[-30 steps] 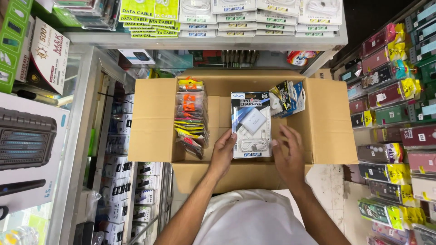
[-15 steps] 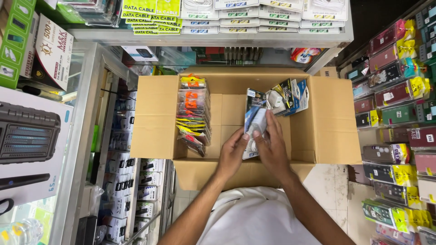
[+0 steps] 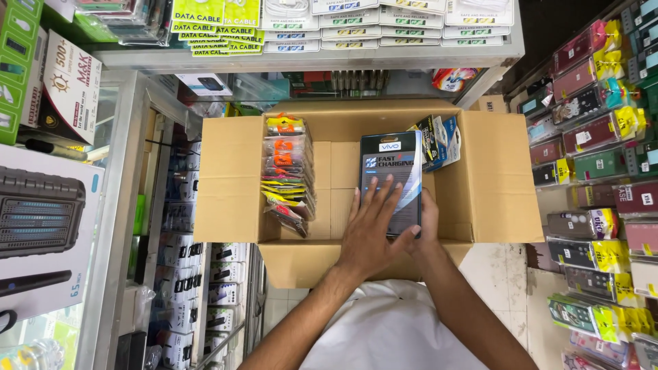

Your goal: Sorting through mobile phone chargers and USB cables in a cardboard box within a retail store.

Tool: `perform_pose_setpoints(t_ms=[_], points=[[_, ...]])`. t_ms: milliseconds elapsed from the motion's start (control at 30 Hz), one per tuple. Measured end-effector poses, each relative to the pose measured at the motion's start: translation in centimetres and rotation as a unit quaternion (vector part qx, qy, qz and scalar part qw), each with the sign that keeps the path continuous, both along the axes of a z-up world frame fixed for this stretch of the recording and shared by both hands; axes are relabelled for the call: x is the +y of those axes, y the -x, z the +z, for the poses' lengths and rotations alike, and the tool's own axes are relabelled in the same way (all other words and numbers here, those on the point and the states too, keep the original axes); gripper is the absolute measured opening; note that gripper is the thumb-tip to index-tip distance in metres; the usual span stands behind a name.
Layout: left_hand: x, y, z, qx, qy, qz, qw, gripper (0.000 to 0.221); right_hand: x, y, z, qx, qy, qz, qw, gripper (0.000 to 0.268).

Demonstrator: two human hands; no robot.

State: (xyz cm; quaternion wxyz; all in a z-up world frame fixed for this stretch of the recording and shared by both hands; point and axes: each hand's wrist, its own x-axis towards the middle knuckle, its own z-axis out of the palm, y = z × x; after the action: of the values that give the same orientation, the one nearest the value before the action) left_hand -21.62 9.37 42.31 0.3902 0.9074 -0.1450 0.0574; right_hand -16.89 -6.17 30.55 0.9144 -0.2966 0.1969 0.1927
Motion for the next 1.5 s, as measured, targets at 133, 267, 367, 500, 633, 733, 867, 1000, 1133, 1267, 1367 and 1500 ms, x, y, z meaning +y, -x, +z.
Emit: perform_pose_setpoints(t_ms=[133,267,367,500,633,733,867,1000,1133,1267,1367,1500], points=[[-0.6,-0.1,-0.2,-0.013,-0.043,-0.009,0.999,0.085,0.8,0.2,3.6,-0.051,0.024,0.012,0.998,0.052],[-0.7,-0.4,0.5,-0.043,-0.1,-0.028,0.994,0.089,0.2,0.1,1.4,0.001,-0.082,-0.008,0.997,0.056],[-0.5,-0.4,0.1,-0.053,-0.132,-0.045,0.989,0.091,0.2,-0.1,1.2,-0.03,-0.111,0.001,0.993,0.057],[-0.3,0.0,-1.2,-0.066,-0.194,-0.067,0.976,0.09,-0.7,-0.6,-2.5,-0.026,-0.112,0.002,0.993,0.059],[-0.3,1.0,-1.5,-0.068,-0.201,-0.081,0.974,0.092,-1.7,-1.3,-3.6,-0.057,-0.108,0.026,0.992,0.061],[-0.3,1.6,-1.7,-0.06,-0.187,-0.093,0.976,0.093,-2.4,-1.6,-4.8,-0.003,-0.101,0.022,0.995,0.066],[0.1,2.2,-1.6,-0.045,-0.202,-0.117,0.971,0.092,-2.3,-1.8,-4.1,0.01,-0.068,0.016,0.997,0.066],[0.3,2.9,-1.2,-0.022,-0.213,-0.144,0.966,0.095,-3.0,-2.5,-6.3,-0.027,-0.095,0.025,0.995,0.066],[0.5,3.7,-1.2,-0.018,-0.203,-0.152,0.967,0.095,-1.3,-3.1,-1.0,-0.079,-0.204,0.021,0.975,0.064],[0.7,4.4,-1.3,-0.026,-0.187,-0.155,0.97,0.094,0.1,-3.7,3.3,-0.074,-0.279,-0.03,0.957,0.065],[0.9,4.8,-0.9,-0.023,-0.18,-0.163,0.97,0.093,-0.5,-4.3,2.7,-0.106,-0.291,-0.02,0.951,0.062],[1.3,5.4,-0.7,-0.017,-0.178,-0.172,0.969,0.093,-0.9,-5.1,2.3,-0.136,-0.223,-0.018,0.965,0.061]])
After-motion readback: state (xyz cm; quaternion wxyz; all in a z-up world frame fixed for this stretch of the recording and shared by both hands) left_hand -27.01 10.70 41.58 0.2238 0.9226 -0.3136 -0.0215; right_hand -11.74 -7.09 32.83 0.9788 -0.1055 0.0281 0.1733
